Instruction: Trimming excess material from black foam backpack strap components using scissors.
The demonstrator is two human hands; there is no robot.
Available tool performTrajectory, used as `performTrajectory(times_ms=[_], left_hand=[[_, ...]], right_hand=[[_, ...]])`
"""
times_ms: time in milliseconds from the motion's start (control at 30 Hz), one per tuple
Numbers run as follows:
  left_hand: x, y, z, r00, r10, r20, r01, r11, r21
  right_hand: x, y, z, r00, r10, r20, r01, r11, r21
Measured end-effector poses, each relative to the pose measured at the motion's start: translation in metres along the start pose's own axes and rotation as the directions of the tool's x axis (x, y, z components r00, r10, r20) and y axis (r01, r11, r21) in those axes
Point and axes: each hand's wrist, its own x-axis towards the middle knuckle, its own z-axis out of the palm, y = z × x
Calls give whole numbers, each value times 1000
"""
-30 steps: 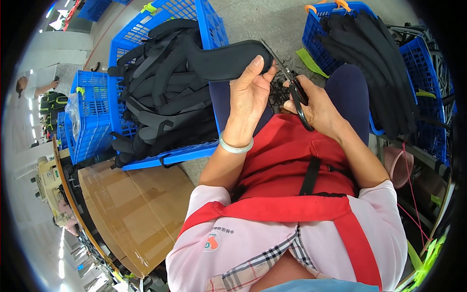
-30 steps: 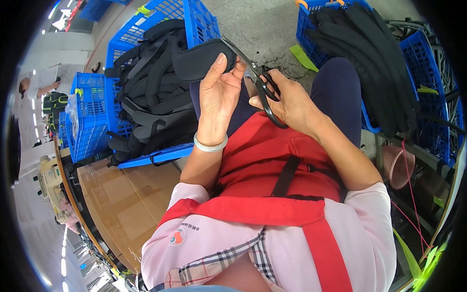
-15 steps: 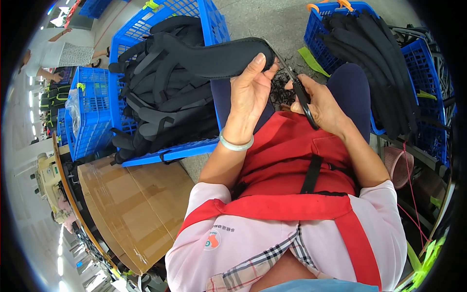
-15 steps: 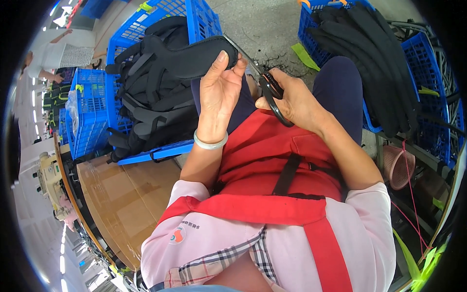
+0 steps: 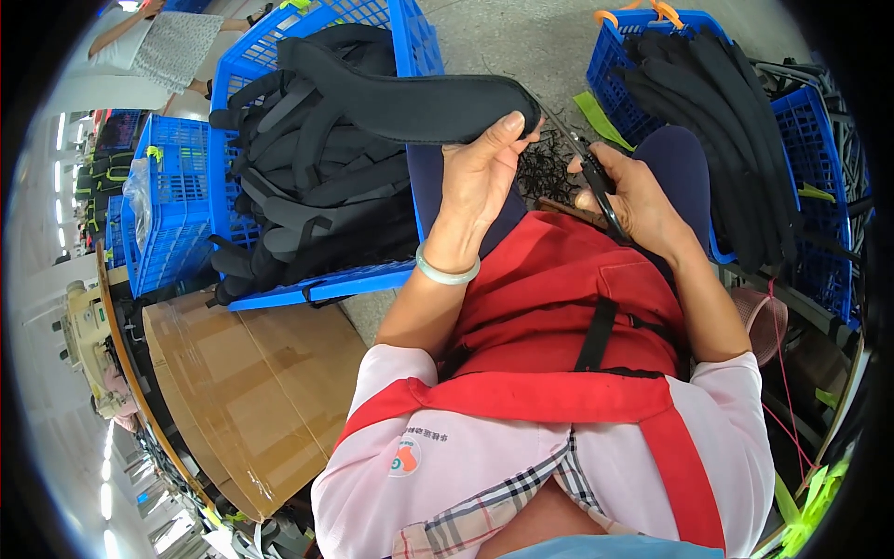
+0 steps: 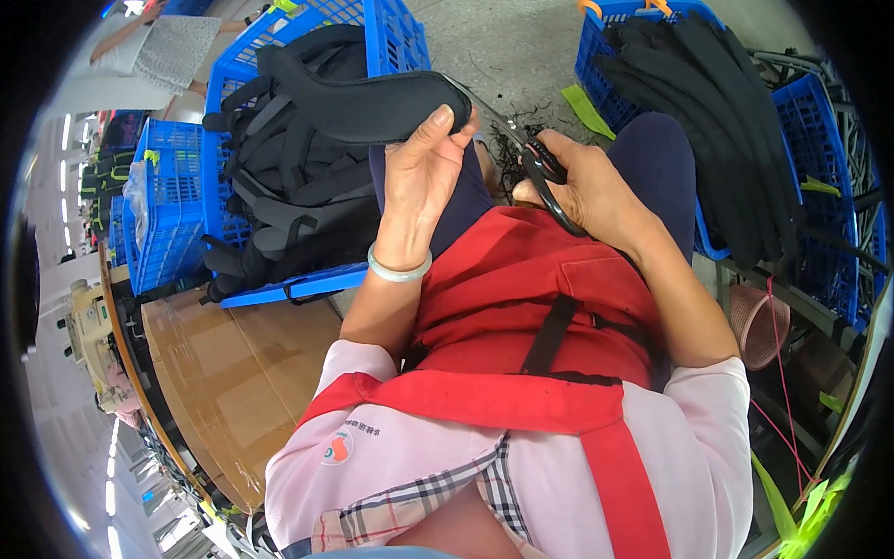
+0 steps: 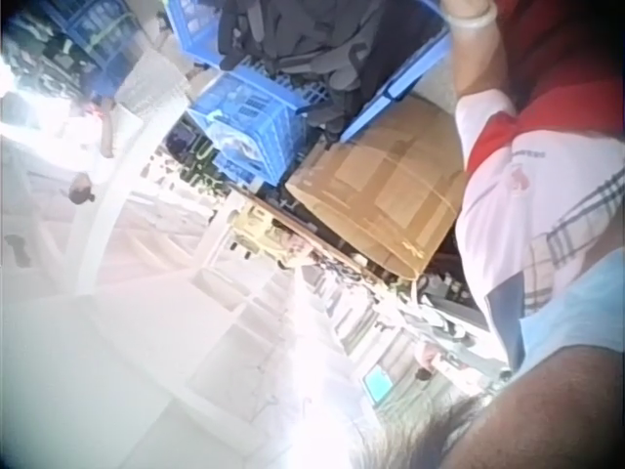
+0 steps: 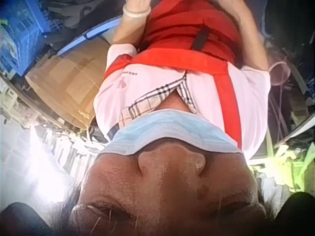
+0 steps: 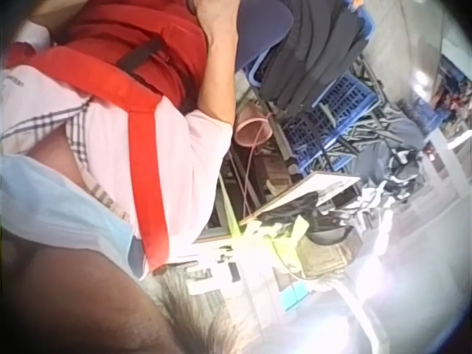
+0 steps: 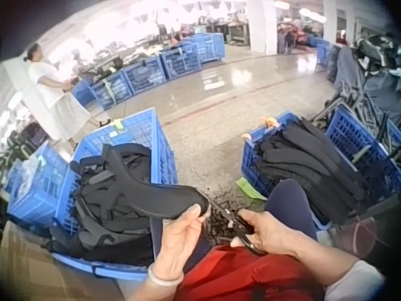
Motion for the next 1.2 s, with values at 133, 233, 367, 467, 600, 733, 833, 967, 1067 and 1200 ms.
performTrajectory(times_ms=[133, 233, 367, 467, 600, 733, 833, 967, 1067, 1200], left_hand=[[0, 1, -2, 999, 17, 49, -18, 999, 35], [2, 1, -3, 998, 17, 59, -20, 999, 49], [0, -1, -9, 999, 13, 51, -18, 996, 87], [-1, 0, -14, 994, 24, 103, -36, 992, 117], [-5, 2, -1, 999, -44, -30, 43, 998, -42], [0, 4, -17, 998, -4, 62, -1, 997, 72], [1, 7, -29, 992, -6, 124, -20, 979, 205], [-1, 11, -25, 999, -15, 48, 9, 992, 127], [-4, 9, -20, 999, -30, -41, 32, 999, 43], [-8, 6, -23, 997, -45, -60, 51, 992, 112]], right_hand=[[-2, -7, 0, 999, -7, 35, 7, 1000, 11], [-2, -2, -2, 998, 11, 55, -18, 992, 121], [-3, -3, -2, 997, 30, 70, -36, 996, 81], [-3, -6, -2, 999, -14, 48, 10, 997, 81], [-3, -4, -6, 999, 6, 43, -4, 999, -42], [1, 0, -9, 997, -68, 36, 72, 988, -137], [3, -2, -9, 997, -49, 54, 54, 994, -97], [2, -4, -11, 999, -7, 53, 13, 994, -111], [-1, 1, -8, 1000, -15, 22, 20, 979, -203], [-3, -9, -8, 992, 79, 97, -61, 982, -179]])
